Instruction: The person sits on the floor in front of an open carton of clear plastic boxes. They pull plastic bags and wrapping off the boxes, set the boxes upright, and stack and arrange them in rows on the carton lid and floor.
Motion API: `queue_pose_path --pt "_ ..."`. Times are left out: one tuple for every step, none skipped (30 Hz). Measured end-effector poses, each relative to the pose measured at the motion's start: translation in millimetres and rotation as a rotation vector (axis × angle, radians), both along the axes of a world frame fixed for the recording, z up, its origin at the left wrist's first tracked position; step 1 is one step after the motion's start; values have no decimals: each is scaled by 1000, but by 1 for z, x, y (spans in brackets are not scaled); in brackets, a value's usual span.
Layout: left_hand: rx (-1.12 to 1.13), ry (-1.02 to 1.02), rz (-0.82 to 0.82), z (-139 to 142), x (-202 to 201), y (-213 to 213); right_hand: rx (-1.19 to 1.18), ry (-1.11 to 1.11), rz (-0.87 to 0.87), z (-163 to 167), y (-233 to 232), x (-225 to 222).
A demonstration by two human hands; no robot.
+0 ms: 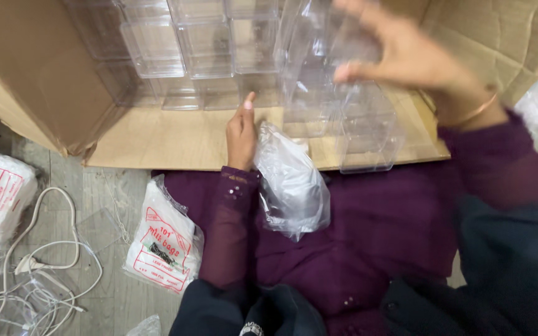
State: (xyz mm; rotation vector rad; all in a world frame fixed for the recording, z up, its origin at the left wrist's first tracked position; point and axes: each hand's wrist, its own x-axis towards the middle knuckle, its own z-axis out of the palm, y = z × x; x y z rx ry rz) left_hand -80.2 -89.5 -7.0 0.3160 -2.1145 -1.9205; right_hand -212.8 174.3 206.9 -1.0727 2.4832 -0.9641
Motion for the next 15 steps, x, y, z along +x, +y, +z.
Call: queue_pose_path --pt "-23 -46 -15 5 5 1 -226 62 215 -5 -3 18" --pt "-47 -91 -31 10 9 1 -45 12 158 -9 -5 31" --pt "-70 -133 -48 14 11 1 137 -36 101 -16 -9 41" --pt "-80 -221 -77 17 12 2 320 -88 45 -23 -11 48" --pt "-90 -309 -107 19 14 2 433 -41 71 -31 -13 54" --pt "-98 -393 -136 20 14 3 546 8 96 -39 -15 59" --pt "-122 -417 -188 20 14 5 659 55 119 -47 -16 64" --pt "-145 -442 -239 19 15 6 672 122 151 -54 -15 68" --pt "-167 -465 -287 18 16 7 685 191 185 -61 -15 71" --pt "-190 -353 -332 17 17 10 696 261 221 -66 -14 72" --pt "-212 -244 -378 16 20 14 711 225 245 -69 -11 70" --pt "-234 -134 -426 16 22 17 725 191 268 -71 -9 64" --pt "-227 -119 -426 16 24 19 739 160 290 -71 -8 55" --pt "-219 -103 -424 18 27 19 640 128 253 -69 -7 40" --pt "-209 -90 -423 21 31 18 543 93 216 -64 -6 20"
